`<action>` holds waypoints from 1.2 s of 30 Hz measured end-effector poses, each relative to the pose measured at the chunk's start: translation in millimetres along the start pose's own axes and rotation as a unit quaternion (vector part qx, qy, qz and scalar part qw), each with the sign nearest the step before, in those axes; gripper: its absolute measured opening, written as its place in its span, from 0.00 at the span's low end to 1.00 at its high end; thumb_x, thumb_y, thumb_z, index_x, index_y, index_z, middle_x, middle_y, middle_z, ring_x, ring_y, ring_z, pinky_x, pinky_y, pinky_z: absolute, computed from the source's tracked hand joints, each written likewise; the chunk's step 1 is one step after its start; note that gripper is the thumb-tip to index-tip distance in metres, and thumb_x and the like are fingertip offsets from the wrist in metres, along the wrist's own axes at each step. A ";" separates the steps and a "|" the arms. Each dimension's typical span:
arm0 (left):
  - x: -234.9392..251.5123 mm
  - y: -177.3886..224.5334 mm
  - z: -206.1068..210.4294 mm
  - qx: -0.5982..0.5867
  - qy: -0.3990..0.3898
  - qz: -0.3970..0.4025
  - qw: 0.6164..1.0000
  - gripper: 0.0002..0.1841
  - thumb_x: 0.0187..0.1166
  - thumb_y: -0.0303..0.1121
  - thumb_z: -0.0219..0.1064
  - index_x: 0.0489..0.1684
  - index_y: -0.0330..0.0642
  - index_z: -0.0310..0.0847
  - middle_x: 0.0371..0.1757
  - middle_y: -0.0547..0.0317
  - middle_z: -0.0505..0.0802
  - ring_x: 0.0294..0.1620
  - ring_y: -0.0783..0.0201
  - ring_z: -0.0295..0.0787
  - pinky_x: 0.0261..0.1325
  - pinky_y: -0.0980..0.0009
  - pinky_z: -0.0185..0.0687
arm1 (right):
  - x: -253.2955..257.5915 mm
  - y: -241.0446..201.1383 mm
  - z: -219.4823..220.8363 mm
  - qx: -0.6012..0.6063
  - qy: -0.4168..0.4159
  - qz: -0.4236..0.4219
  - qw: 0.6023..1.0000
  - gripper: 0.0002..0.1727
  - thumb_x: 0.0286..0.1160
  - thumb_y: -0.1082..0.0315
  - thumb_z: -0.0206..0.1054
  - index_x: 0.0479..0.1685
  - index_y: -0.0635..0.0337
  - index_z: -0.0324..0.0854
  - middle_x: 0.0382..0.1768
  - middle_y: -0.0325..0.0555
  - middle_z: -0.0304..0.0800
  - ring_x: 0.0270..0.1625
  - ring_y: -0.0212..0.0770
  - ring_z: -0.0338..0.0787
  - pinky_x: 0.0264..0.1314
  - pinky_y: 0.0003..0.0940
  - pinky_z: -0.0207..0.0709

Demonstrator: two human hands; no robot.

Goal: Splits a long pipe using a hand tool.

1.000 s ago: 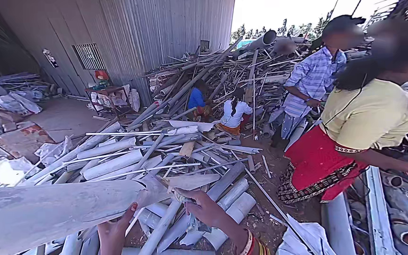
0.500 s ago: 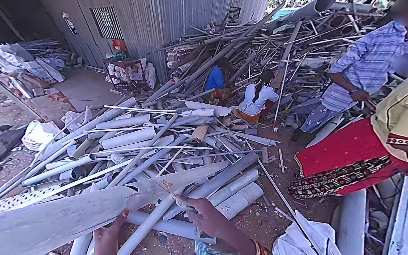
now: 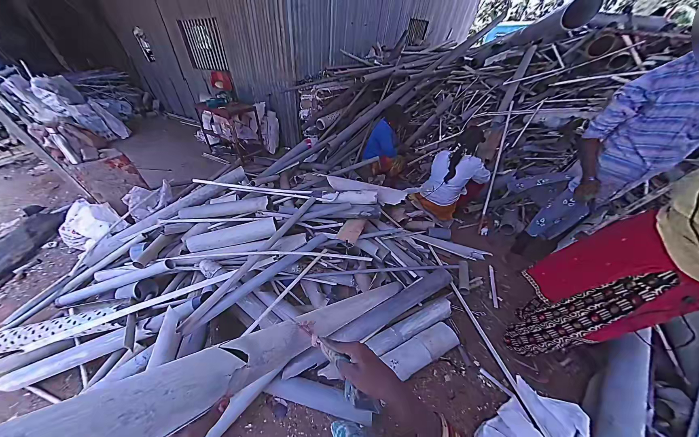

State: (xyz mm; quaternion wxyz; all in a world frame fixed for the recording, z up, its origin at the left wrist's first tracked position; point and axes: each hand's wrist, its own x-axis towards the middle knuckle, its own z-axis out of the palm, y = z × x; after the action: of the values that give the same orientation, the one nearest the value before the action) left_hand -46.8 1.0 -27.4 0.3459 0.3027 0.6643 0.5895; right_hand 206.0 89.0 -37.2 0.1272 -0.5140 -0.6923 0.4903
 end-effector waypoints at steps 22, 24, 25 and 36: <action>-15.2 -38.3 -34.7 0.136 -0.101 0.057 0.984 0.31 0.54 0.16 0.73 0.60 0.06 0.69 0.57 0.32 0.87 0.58 0.73 0.81 0.67 0.83 0.69 | 74.2 -3.6 -87.6 -0.263 -0.188 0.083 0.943 0.18 0.88 0.74 0.55 0.69 0.72 0.78 0.39 0.57 0.82 0.33 0.42 0.72 0.42 0.41 0.68; -21.0 -24.8 -30.9 0.139 -0.095 0.020 0.986 0.29 0.55 0.11 0.71 0.61 0.06 0.69 0.57 0.32 0.86 0.56 0.74 0.80 0.67 0.83 0.68 | 66.3 -47.8 -68.2 -0.336 -0.226 0.046 0.913 0.18 0.87 0.75 0.56 0.69 0.74 0.79 0.50 0.70 0.85 0.46 0.57 0.82 0.54 0.55 0.71; -23.7 -23.6 -28.8 0.132 -0.086 0.044 0.987 0.29 0.53 0.11 0.72 0.58 0.04 0.70 0.52 0.33 0.87 0.53 0.77 0.81 0.64 0.86 0.69 | 59.5 -70.8 -60.6 -0.355 -0.248 0.026 0.901 0.19 0.87 0.75 0.56 0.72 0.73 0.78 0.53 0.72 0.86 0.48 0.59 0.84 0.56 0.57 0.72; -36.4 -25.3 -28.0 0.133 -0.064 0.046 0.988 0.28 0.51 0.11 0.72 0.56 0.05 0.71 0.51 0.34 0.88 0.53 0.80 0.81 0.63 0.88 0.69 | 116.2 14.0 -88.5 -0.283 -0.218 0.050 0.933 0.18 0.84 0.78 0.59 0.67 0.79 0.80 0.60 0.75 0.84 0.59 0.61 0.83 0.69 0.57 0.67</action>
State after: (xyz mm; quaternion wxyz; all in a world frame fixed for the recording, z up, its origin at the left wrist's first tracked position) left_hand -48.4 -47.6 -47.0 0.3172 0.4135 0.6987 0.4901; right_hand 223.4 234.6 -43.6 -0.2024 -0.4434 -0.7862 0.3799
